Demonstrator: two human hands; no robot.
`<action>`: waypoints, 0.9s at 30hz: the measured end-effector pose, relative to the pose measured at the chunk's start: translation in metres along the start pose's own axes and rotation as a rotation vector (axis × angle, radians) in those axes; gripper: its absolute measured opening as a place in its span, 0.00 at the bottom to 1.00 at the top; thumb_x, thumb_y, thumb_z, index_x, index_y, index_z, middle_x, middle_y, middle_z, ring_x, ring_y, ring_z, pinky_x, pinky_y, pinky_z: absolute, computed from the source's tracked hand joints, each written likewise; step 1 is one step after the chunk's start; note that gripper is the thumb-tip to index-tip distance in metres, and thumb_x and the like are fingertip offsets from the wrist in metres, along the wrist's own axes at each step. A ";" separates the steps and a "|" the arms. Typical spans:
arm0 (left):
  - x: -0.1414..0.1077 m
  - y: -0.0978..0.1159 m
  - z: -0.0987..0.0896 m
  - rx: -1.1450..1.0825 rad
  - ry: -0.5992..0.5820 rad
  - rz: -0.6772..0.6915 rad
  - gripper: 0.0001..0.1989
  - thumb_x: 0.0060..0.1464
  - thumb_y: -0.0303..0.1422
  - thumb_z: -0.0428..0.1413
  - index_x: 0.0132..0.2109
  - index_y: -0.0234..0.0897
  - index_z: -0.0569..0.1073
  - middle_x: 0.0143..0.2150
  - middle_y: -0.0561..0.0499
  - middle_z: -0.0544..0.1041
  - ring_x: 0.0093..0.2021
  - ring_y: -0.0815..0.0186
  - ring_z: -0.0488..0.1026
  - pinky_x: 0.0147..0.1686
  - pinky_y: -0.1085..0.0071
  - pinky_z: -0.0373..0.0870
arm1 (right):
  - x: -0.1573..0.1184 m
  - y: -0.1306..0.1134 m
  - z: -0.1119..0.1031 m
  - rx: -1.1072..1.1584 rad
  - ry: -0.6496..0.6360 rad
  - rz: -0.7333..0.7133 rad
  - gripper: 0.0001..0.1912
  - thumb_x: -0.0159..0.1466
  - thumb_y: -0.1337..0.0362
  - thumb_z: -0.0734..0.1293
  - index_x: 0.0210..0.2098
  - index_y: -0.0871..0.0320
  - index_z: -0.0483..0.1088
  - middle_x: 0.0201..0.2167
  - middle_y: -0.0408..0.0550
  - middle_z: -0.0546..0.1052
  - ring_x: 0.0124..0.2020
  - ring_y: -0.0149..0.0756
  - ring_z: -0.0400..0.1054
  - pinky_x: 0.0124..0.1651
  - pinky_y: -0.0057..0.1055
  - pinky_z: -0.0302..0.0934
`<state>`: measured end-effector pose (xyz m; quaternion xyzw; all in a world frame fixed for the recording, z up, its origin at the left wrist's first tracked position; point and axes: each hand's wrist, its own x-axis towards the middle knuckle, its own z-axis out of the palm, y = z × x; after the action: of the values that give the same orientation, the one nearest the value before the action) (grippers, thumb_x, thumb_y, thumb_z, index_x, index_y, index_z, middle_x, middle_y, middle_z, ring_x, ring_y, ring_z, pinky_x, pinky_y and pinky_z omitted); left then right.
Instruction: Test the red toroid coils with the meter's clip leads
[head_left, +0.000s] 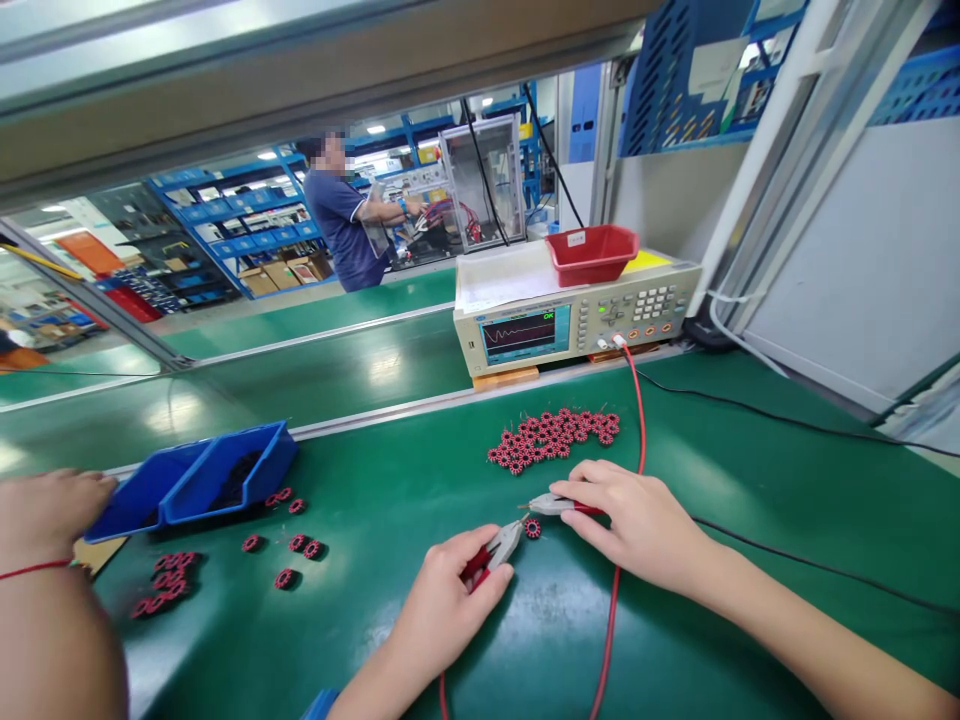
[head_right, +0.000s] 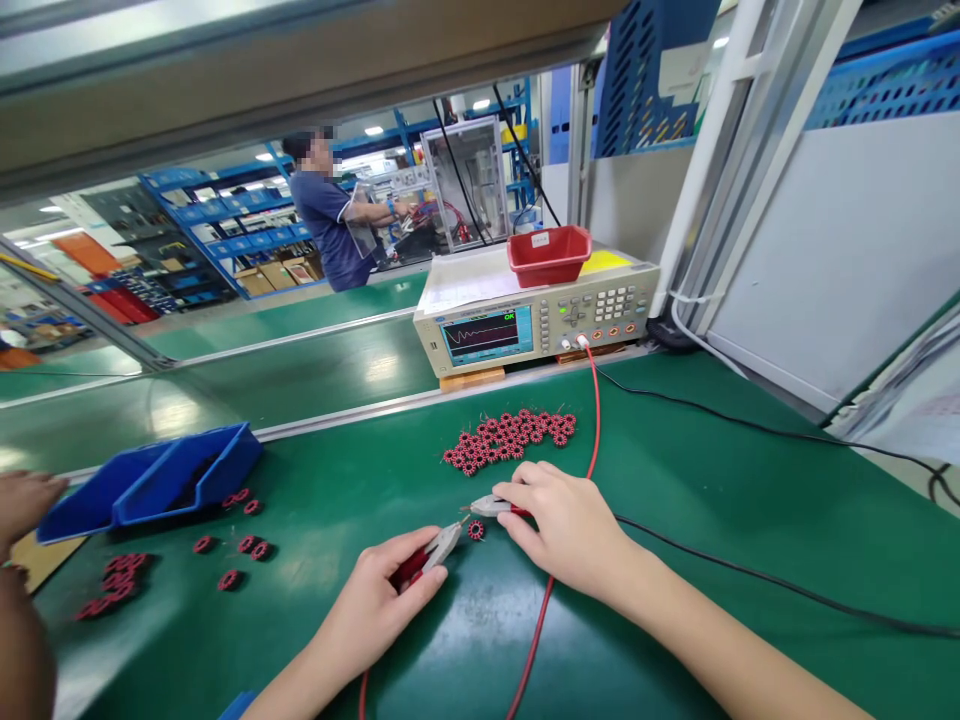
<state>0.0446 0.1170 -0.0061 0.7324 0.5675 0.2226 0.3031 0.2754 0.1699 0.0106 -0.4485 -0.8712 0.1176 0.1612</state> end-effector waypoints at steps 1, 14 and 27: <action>0.000 0.000 0.000 -0.001 0.006 -0.004 0.13 0.55 0.35 0.52 0.46 0.39 0.73 0.38 0.52 0.77 0.34 0.66 0.71 0.36 0.73 0.66 | 0.000 0.000 0.000 0.008 0.005 0.022 0.14 0.66 0.60 0.57 0.47 0.49 0.69 0.38 0.44 0.72 0.40 0.36 0.67 0.35 0.31 0.61; 0.000 -0.002 0.000 0.020 0.012 -0.034 0.13 0.55 0.36 0.51 0.46 0.38 0.72 0.34 0.52 0.76 0.31 0.67 0.69 0.33 0.74 0.65 | -0.003 0.004 -0.007 0.014 -0.058 0.164 0.14 0.65 0.60 0.56 0.40 0.48 0.72 0.34 0.42 0.74 0.34 0.35 0.70 0.31 0.28 0.56; 0.000 -0.001 0.000 0.046 0.033 -0.011 0.13 0.55 0.36 0.52 0.46 0.37 0.73 0.36 0.51 0.77 0.33 0.66 0.72 0.35 0.74 0.68 | -0.004 0.004 -0.007 0.005 -0.057 0.149 0.14 0.65 0.61 0.56 0.40 0.47 0.72 0.33 0.42 0.73 0.34 0.35 0.69 0.30 0.27 0.54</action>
<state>0.0436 0.1175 -0.0066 0.7324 0.5813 0.2201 0.2779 0.2827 0.1692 0.0149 -0.5083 -0.8393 0.1441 0.1284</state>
